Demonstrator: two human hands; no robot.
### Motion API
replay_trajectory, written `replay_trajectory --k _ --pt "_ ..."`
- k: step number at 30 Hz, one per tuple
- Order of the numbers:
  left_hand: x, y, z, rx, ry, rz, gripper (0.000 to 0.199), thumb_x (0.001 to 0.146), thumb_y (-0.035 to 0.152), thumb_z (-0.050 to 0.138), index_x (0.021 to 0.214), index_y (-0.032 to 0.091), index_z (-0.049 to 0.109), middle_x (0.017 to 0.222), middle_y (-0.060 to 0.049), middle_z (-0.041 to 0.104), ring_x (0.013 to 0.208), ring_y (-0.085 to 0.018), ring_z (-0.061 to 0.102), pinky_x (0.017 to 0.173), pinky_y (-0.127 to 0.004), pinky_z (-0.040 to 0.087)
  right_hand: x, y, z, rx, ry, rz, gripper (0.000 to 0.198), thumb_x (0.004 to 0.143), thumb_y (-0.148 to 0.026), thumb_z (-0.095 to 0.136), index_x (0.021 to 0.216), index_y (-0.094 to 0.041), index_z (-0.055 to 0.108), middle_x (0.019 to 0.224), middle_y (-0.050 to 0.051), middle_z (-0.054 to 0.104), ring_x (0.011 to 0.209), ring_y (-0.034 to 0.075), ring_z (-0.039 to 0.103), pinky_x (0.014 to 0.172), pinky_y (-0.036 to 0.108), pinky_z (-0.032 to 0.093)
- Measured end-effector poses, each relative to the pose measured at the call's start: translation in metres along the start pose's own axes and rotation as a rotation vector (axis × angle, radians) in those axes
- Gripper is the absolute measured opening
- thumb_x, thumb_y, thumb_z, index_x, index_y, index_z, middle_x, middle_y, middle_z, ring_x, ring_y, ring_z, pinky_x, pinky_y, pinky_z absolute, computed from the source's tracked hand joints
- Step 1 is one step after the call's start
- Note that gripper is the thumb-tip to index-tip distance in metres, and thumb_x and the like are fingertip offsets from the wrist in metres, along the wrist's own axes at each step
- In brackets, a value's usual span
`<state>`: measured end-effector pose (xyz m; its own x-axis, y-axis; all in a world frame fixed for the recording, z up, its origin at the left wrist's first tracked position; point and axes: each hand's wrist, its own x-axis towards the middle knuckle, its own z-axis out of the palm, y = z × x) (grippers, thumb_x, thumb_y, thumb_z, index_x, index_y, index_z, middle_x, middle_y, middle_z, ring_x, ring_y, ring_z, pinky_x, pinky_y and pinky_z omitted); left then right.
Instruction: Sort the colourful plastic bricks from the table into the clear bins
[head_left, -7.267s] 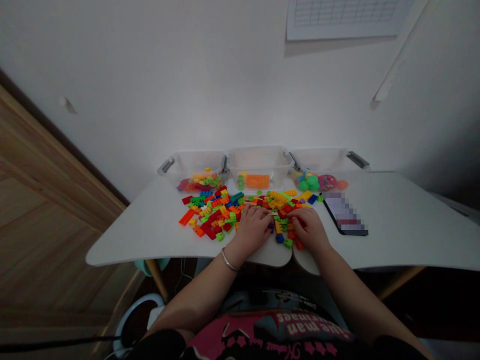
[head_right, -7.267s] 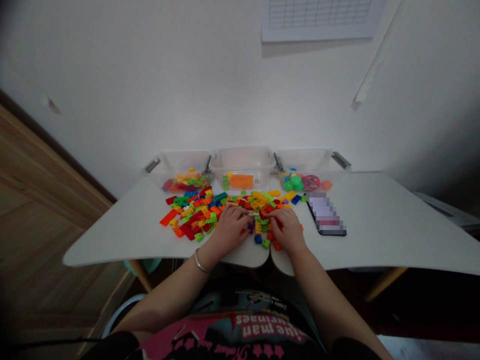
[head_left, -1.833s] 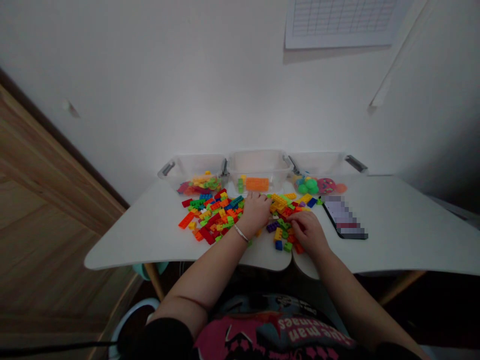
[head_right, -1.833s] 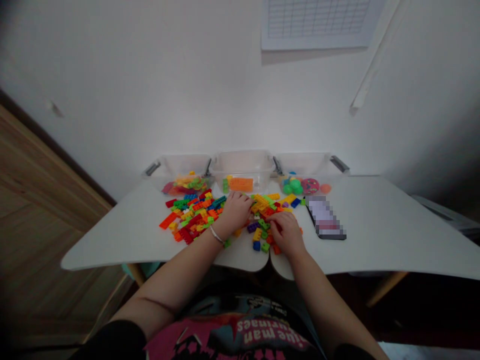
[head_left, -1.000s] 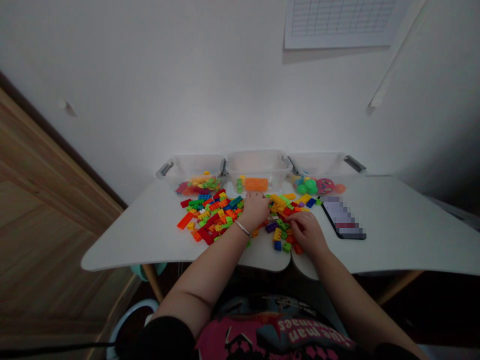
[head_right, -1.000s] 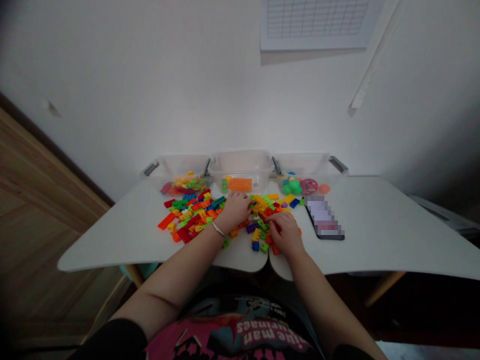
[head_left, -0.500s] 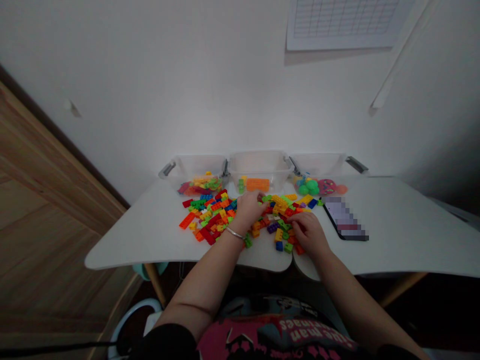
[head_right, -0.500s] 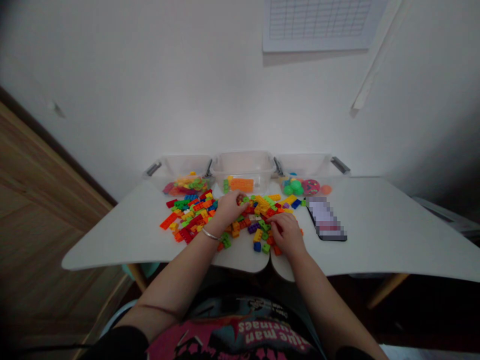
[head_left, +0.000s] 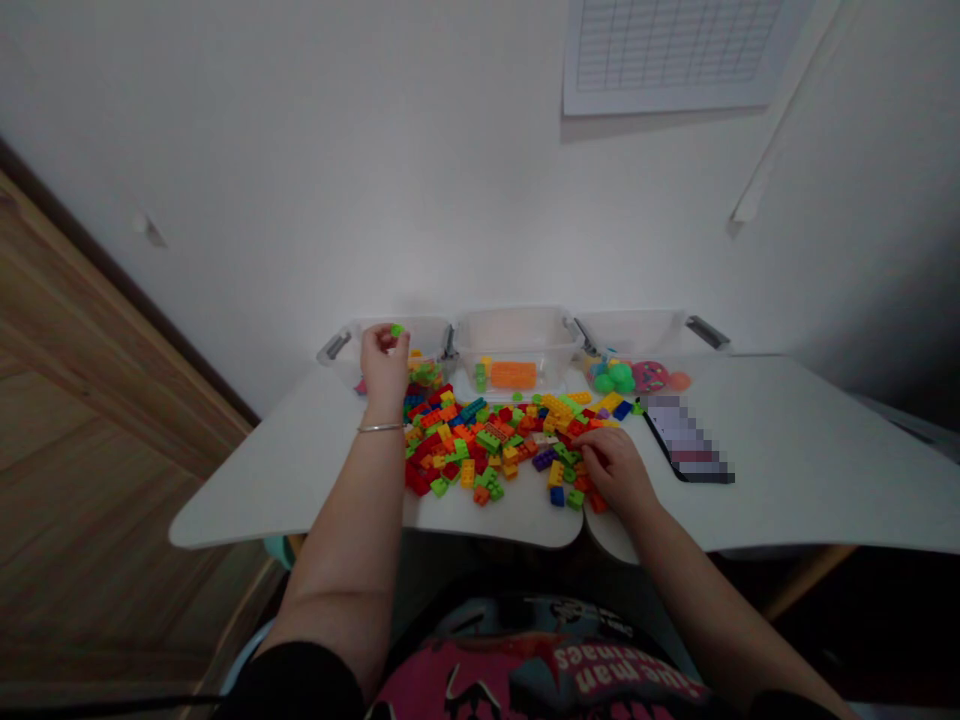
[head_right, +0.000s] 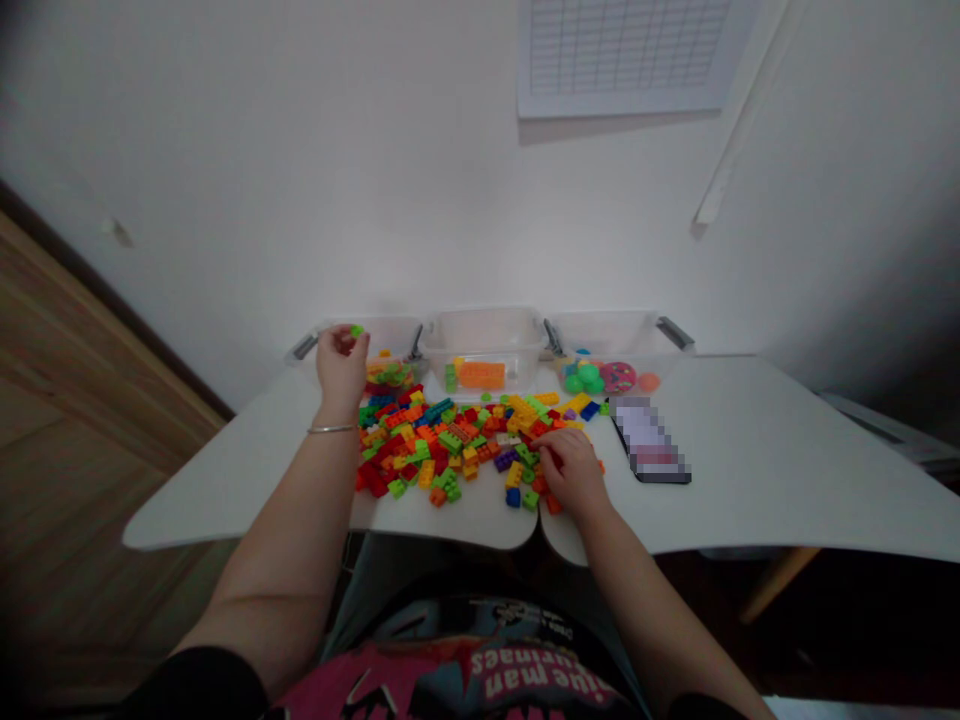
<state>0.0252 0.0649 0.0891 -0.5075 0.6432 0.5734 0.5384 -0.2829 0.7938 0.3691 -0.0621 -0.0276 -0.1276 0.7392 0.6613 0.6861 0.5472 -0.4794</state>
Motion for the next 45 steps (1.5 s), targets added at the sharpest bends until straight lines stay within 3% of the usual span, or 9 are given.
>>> replay_trajectory --k 5,8,18,27,31,35,39,45 --pt "0.015 -0.003 -0.003 0.413 -0.269 -0.084 0.029 0.080 0.034 0.062 0.106 0.020 0.064 0.100 -0.005 0.072 0.097 -0.020 0.066 0.089 -0.031 0.046 0.000 -0.001 -0.001 0.005 0.004 0.008 0.018 0.087 -0.020 0.050 0.086 -0.023 0.068 0.088 0.006 0.073 0.088 0.024 0.064 0.087 0.044 0.048" --pt "0.015 -0.003 -0.002 0.638 -0.367 -0.090 0.030 0.081 0.041 0.060 0.103 0.023 0.069 0.104 -0.006 0.075 0.104 -0.026 0.066 0.093 -0.036 0.044 0.000 -0.002 -0.001 0.002 0.012 0.013 0.018 0.087 -0.021 0.050 0.086 -0.023 0.068 0.088 0.006 0.072 0.088 0.024 0.064 0.086 0.044 0.049" --pt "0.009 -0.005 0.010 0.769 -0.322 -0.028 0.040 0.083 0.041 0.053 0.114 0.020 0.067 0.106 -0.013 0.075 0.110 -0.034 0.062 0.098 -0.047 0.038 0.000 -0.002 -0.002 0.000 0.000 0.016 0.018 0.089 -0.021 0.050 0.087 -0.023 0.068 0.088 0.006 0.072 0.089 0.024 0.063 0.086 0.043 0.048" --pt "-0.006 -0.008 0.003 0.588 -0.272 0.072 0.041 0.088 0.037 0.048 0.123 0.020 0.061 0.125 -0.011 0.068 0.122 -0.031 0.056 0.116 -0.053 0.021 0.000 -0.003 -0.002 -0.026 0.024 0.013 0.019 0.088 -0.021 0.049 0.089 -0.023 0.068 0.091 0.006 0.073 0.090 0.024 0.063 0.087 0.044 0.048" --pt "-0.037 -0.005 -0.015 0.515 -0.283 0.184 0.044 0.086 0.033 0.051 0.125 0.016 0.059 0.127 -0.014 0.064 0.124 -0.031 0.054 0.110 -0.050 0.034 0.003 -0.004 -0.003 -0.100 0.036 0.053 0.020 0.088 -0.022 0.049 0.093 -0.022 0.069 0.093 0.007 0.073 0.093 0.025 0.063 0.090 0.045 0.047" --pt "-0.091 0.002 -0.031 0.539 -0.361 0.314 0.045 0.087 0.034 0.053 0.129 0.017 0.058 0.139 -0.014 0.057 0.132 -0.033 0.047 0.115 -0.058 0.026 0.016 -0.007 -0.003 -0.195 0.008 0.102 0.022 0.087 -0.025 0.050 0.096 -0.019 0.069 0.100 0.010 0.072 0.097 0.027 0.062 0.092 0.045 0.046" --pt "-0.140 0.008 -0.038 0.603 -0.534 0.418 0.045 0.092 0.037 0.050 0.133 0.019 0.056 0.142 -0.013 0.055 0.136 -0.033 0.044 0.118 -0.062 0.021 0.037 -0.009 0.000 -0.265 -0.068 0.116 0.024 0.087 -0.025 0.054 0.103 -0.016 0.069 0.106 0.011 0.072 0.103 0.028 0.061 0.096 0.044 0.045" --pt "-0.170 0.009 -0.031 0.688 -0.655 0.471 0.048 0.091 0.038 0.054 0.135 0.019 0.057 0.145 -0.014 0.053 0.136 -0.034 0.045 0.118 -0.061 0.024 0.059 -0.009 0.011 -0.375 -0.176 0.183 0.030 0.088 -0.030 0.057 0.110 -0.014 0.068 0.111 0.013 0.071 0.105 0.029 0.061 0.097 0.044 0.045"
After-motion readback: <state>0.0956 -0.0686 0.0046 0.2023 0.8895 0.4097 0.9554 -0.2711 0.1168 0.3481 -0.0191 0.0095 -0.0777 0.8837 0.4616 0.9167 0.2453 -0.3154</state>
